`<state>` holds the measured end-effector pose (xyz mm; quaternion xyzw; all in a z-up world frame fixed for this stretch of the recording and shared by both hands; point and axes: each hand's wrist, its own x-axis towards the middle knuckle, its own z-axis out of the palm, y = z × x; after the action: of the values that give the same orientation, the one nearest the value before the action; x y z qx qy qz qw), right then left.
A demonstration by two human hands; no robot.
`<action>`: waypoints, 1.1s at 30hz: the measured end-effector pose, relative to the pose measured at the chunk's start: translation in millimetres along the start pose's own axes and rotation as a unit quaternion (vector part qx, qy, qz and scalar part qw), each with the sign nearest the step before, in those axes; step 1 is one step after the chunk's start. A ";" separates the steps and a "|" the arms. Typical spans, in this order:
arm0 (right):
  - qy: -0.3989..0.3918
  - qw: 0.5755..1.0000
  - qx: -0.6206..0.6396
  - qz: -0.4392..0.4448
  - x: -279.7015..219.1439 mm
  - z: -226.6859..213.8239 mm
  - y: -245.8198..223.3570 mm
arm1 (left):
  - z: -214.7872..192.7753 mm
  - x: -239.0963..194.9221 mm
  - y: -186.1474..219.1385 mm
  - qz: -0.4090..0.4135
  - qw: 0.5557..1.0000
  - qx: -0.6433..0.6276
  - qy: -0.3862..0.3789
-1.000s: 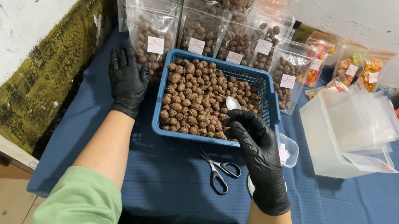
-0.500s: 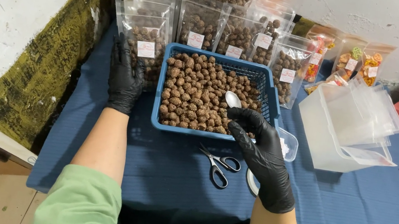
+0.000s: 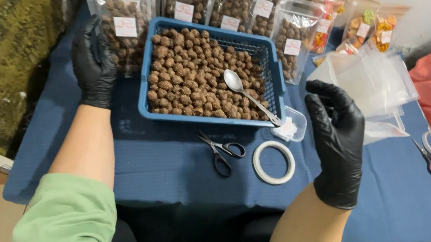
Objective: Filling plastic bags with small round food items from a basket using a spoon and sealing them.
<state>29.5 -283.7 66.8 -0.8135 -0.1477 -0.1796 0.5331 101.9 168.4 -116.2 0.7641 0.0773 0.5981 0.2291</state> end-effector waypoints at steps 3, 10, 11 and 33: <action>0.033 0.999 -0.025 -0.008 0.5 -22.6 23.6 | -18.5 6.5 18.8 0.011 0.994 -0.096 -0.045; 0.006 0.990 -0.141 0.007 -5.8 -50.9 21.4 | -59.3 48.8 103.4 0.092 0.971 -0.221 -0.009; 0.002 0.985 -0.170 0.031 -5.1 -54.6 25.9 | -67.1 56.1 119.2 0.104 0.966 -0.236 -0.012; 0.132 0.751 -0.629 -0.150 65.3 -113.0 173.3 | -123.8 5.7 219.5 0.206 0.920 -0.219 -0.251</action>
<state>147.3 -451.7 -3.5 -0.9005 -0.0498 -0.4155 -0.1183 -48.3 8.7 8.2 0.8190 -0.2747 0.4228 0.2739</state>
